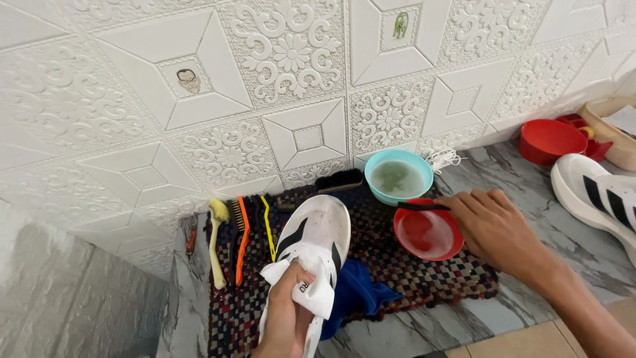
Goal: The person scrubs a white sneaker with black stripes using a small brush dipped in soapy water from a red bowl, then switches to a larger orange brush to continue scrubbing the upper and side panels. The shoe is held in one hand while the other hand scrubs, and the process is repeated across different areas of the shoe.
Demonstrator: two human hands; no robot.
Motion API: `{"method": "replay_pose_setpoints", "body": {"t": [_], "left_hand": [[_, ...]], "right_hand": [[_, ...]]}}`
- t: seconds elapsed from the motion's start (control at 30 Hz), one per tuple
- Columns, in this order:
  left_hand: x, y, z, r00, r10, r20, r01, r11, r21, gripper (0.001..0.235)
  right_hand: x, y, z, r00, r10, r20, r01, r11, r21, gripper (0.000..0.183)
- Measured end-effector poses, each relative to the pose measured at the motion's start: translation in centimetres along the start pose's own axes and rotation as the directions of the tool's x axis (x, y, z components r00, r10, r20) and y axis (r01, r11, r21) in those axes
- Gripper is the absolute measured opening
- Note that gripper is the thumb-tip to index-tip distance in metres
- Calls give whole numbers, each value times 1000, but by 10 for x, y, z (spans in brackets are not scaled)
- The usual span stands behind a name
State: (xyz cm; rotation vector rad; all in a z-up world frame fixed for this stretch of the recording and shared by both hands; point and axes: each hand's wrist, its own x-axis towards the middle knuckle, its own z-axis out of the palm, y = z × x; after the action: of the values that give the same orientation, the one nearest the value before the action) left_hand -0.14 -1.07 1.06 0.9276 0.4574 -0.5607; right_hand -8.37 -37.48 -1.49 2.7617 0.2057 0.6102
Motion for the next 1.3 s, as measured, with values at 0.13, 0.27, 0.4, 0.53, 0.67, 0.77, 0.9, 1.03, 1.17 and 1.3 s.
{"method": "replay_pose_setpoints", "body": {"t": [0.13,0.27,0.4,0.53,0.67,0.77,0.9,1.03,1.17,1.3], "left_hand": [[4,-3,-1,1000,6,12,-6,999,39,17],[-2,-4,6,997,-52,-48,56,996,68,20],[-8,-8,11,997,-41,-62,45,998,55,24],[-14,-8,12,997,-60,-58,66,992,107,23],[1,-13,-5,999,-29,22,27,996,91,21],[2,-11,-2,996,-46,82,40,997,70,26],[3,-15,-6,993,-30,115,20,996,87,22],[6,-14,-1,998,-16,58,9,994,112,24],[2,-11,3,996,-10,85,-1,992,124,24],[2,-9,10,996,13,84,-27,985,171,21]], "right_hand": [[18,3,-24,999,13,51,-15,999,31,41],[51,-4,-60,987,-3,-162,7,1000,23,23],[92,-20,-97,862,-158,-482,186,983,9,20],[125,-37,-112,817,-287,-500,370,926,75,23],[146,-38,-117,728,-381,-570,516,852,88,24],[153,-45,-113,696,-457,-554,569,821,37,27],[164,-30,-109,714,-423,-558,542,838,58,36],[162,-45,-112,683,-500,-533,621,781,62,36],[166,-36,-100,744,-422,-518,559,818,138,34],[167,-52,-90,689,-499,-526,628,773,91,39]]}}
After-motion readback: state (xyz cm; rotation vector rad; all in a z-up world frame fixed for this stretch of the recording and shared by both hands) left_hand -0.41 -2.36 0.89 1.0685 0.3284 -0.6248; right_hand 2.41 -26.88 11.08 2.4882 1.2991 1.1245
